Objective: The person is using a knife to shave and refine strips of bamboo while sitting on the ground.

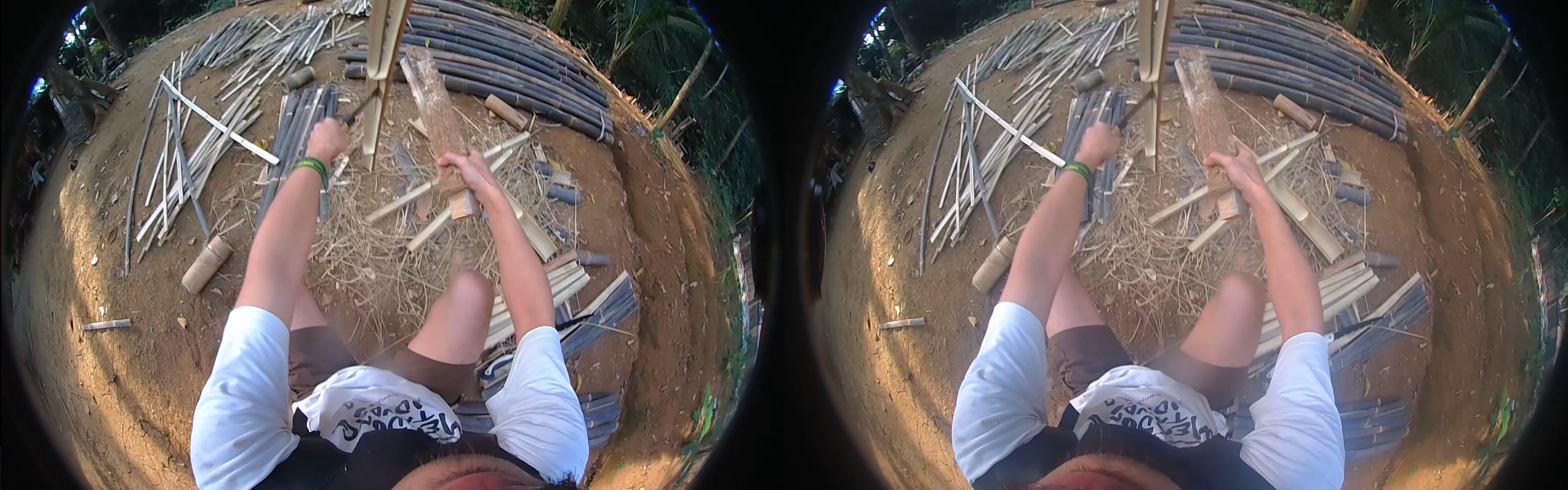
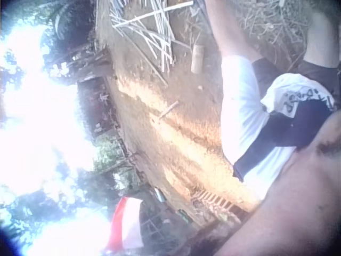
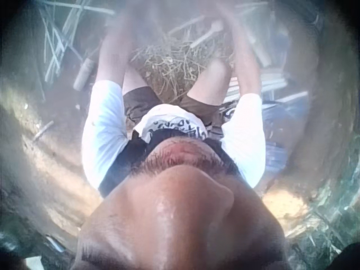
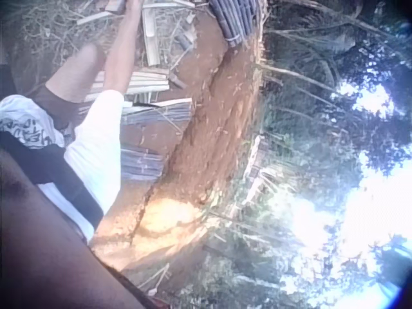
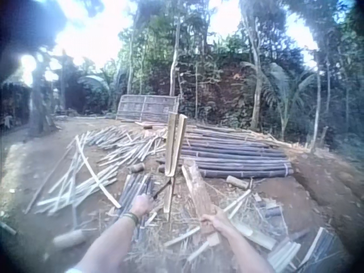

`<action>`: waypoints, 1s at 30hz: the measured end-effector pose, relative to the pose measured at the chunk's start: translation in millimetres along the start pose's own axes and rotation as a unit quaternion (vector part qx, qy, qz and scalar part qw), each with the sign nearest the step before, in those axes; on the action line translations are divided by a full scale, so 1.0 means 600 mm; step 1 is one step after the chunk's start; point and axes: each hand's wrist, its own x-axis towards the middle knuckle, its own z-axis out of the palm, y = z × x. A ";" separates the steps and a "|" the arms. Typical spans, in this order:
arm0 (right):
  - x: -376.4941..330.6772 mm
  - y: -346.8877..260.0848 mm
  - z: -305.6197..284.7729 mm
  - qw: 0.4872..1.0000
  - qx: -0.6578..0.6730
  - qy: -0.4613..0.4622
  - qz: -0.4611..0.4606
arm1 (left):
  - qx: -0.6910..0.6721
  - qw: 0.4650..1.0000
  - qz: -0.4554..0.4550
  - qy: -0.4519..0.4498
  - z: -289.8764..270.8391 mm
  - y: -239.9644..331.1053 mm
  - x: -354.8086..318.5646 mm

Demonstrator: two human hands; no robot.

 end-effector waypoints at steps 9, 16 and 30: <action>-0.176 -0.003 -0.095 0.992 -0.005 0.092 -0.089 | 0.005 0.990 0.081 -0.115 -0.185 -0.047 -0.099; -0.153 -0.179 -0.042 0.926 0.044 0.148 -0.344 | 0.055 0.989 0.105 -0.091 -0.180 -0.064 -0.093; -0.044 -0.016 0.108 0.998 -0.004 0.000 0.063 | 0.050 0.995 0.078 -0.031 0.036 -0.164 -0.022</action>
